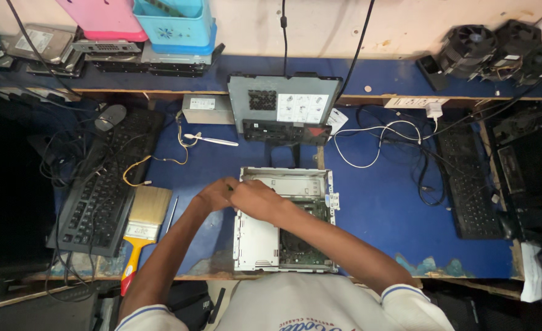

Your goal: The person uses a screwdriver to remove screws from a computer case, then manipulates internal wires and components. They later retrieve a screw from a container and continue working on the case.

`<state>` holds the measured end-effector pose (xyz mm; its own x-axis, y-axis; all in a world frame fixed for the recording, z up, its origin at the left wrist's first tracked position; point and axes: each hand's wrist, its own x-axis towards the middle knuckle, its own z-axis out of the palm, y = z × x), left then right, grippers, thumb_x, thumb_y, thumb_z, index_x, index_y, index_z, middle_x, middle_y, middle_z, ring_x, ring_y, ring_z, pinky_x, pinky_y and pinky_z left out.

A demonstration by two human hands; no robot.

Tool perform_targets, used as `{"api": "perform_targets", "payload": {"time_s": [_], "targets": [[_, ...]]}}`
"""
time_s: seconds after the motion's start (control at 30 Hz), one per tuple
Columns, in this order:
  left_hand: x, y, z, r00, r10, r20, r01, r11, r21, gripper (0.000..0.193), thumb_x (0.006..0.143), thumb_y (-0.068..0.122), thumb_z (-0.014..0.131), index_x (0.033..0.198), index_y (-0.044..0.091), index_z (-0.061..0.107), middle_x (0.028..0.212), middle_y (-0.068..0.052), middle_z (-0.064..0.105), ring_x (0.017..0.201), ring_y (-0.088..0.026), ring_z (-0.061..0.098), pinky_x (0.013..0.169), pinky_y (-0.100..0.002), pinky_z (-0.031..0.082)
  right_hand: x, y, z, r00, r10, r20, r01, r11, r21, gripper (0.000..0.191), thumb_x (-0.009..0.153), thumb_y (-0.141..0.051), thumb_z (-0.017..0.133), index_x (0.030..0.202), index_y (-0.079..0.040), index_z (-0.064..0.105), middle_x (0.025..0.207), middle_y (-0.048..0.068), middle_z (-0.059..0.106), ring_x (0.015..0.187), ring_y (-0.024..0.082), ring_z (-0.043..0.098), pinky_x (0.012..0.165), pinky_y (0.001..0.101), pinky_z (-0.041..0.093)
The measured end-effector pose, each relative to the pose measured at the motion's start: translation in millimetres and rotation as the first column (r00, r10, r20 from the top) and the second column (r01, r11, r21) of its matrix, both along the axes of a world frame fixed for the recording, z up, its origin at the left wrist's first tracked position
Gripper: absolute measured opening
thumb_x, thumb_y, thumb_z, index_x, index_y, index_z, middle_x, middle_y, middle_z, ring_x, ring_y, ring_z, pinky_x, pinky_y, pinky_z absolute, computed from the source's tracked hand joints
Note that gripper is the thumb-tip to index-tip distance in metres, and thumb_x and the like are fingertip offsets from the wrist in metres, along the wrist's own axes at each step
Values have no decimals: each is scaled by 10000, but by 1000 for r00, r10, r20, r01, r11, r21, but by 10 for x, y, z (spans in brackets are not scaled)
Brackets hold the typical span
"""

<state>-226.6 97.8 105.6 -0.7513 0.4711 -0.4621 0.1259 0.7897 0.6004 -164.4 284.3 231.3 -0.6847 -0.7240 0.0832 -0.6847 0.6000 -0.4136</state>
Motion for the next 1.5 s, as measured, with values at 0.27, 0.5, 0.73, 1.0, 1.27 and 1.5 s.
{"api": "perform_targets", "payload": {"time_s": [0.27,0.5,0.73,1.0,1.27,1.5], "targets": [[13,73,167,983,-124,-134,133,989,60,420,681,255,823,1074,119,772,1086,-112,796,1018,-282,719,888,-369,556,26,62,217,970,8,242,-5,1000,-12,133,797,32,613,896,95,674,1417,169,509,938,416,682,831,477,558],[-77,-26,-202,992,-68,-109,77,994,81,419,714,263,839,1073,68,746,1126,-160,708,1031,-315,664,868,-376,531,46,57,195,989,-1,151,3,1000,-11,320,781,76,582,1083,14,666,1349,237,530,908,427,681,764,489,580],[-89,-38,-188,999,-25,21,23,992,122,425,708,285,801,1062,56,755,1003,-152,791,906,-280,738,814,-353,569,45,-26,123,1000,-17,-6,17,999,49,293,870,-17,590,1155,-2,658,1355,228,575,929,411,705,785,488,596],[17,35,96,946,220,238,-256,958,130,536,730,335,764,1152,10,707,976,-136,778,901,-236,730,786,-359,574,54,51,269,974,9,227,11,996,-89,281,861,-52,626,1138,-18,647,1319,187,543,949,419,670,823,506,558],[-96,-52,-237,990,-109,-86,107,994,-32,372,748,274,743,1057,69,776,1131,-174,728,1028,-336,719,886,-375,564,78,39,153,995,8,104,1,996,-87,298,851,-9,611,1147,-15,644,1242,197,589,914,405,688,744,492,582],[-136,-51,-297,917,-302,-260,272,951,-144,333,848,246,690,1143,101,743,1207,-178,705,1112,-376,652,943,-411,525,66,-34,-27,999,-35,12,35,999,20,244,934,-99,601,1142,26,628,1326,257,550,881,402,715,748,478,609]]}}
